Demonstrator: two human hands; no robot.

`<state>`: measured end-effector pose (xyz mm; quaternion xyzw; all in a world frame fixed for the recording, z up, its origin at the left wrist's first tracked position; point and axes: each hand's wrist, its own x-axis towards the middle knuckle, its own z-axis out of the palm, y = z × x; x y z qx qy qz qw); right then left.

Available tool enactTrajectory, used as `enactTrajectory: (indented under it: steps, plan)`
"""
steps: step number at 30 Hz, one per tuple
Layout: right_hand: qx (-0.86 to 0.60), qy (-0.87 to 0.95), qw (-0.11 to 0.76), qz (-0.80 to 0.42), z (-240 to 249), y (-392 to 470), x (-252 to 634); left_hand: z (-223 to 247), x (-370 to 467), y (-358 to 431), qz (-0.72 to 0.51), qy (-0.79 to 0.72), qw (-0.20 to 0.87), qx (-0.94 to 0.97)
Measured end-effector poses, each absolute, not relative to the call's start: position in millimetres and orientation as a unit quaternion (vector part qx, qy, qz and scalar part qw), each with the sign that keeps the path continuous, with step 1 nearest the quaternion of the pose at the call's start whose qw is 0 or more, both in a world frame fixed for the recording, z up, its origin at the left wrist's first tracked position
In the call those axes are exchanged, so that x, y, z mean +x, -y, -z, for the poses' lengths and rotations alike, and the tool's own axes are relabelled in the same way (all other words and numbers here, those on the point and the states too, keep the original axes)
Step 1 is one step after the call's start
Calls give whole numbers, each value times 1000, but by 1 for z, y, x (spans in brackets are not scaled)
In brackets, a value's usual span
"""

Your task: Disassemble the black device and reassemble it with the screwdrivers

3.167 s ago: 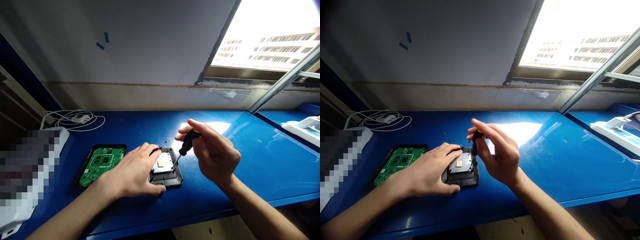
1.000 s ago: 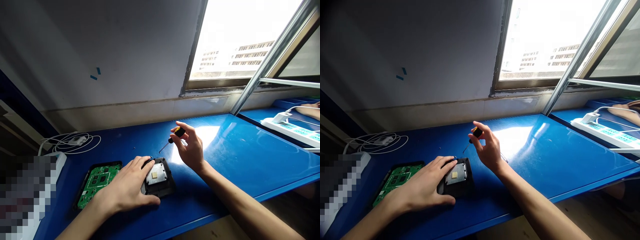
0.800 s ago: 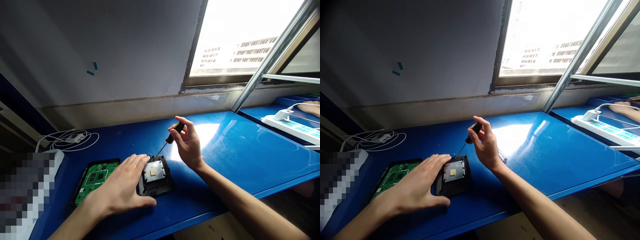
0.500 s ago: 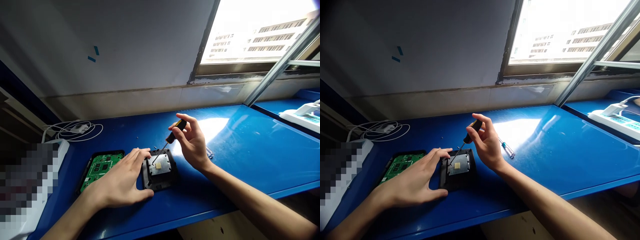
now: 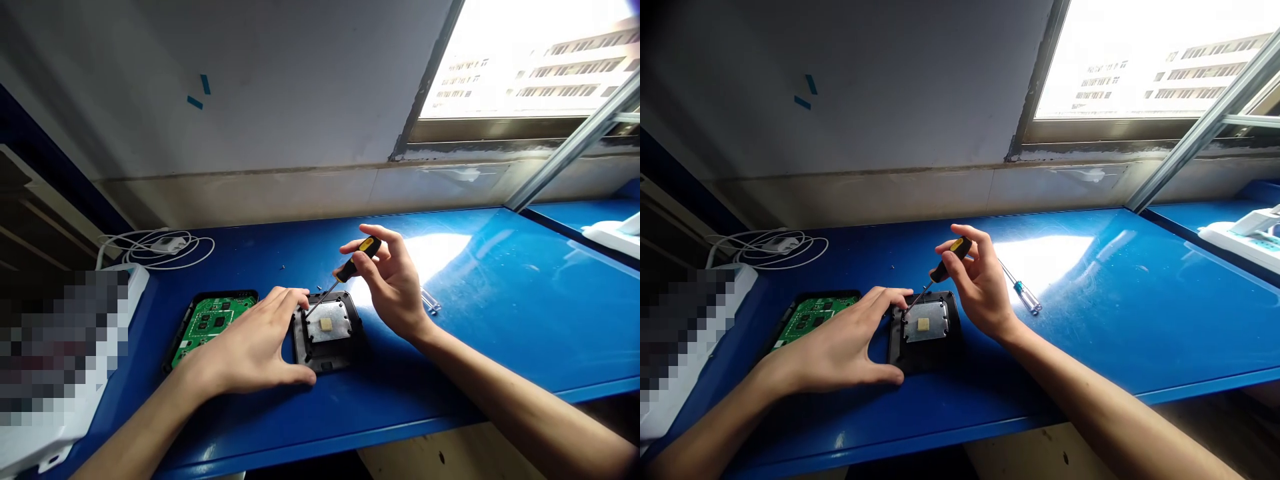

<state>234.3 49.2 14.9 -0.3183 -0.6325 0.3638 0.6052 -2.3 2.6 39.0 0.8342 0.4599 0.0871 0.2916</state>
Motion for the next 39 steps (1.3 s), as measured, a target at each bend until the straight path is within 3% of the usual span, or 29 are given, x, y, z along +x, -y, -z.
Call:
enactTrajectory:
  steps: [39]
  plan:
    - [-308, 650, 594, -360, -19, -48, 240, -41, -2, -5, -114, -436, 290, 844]
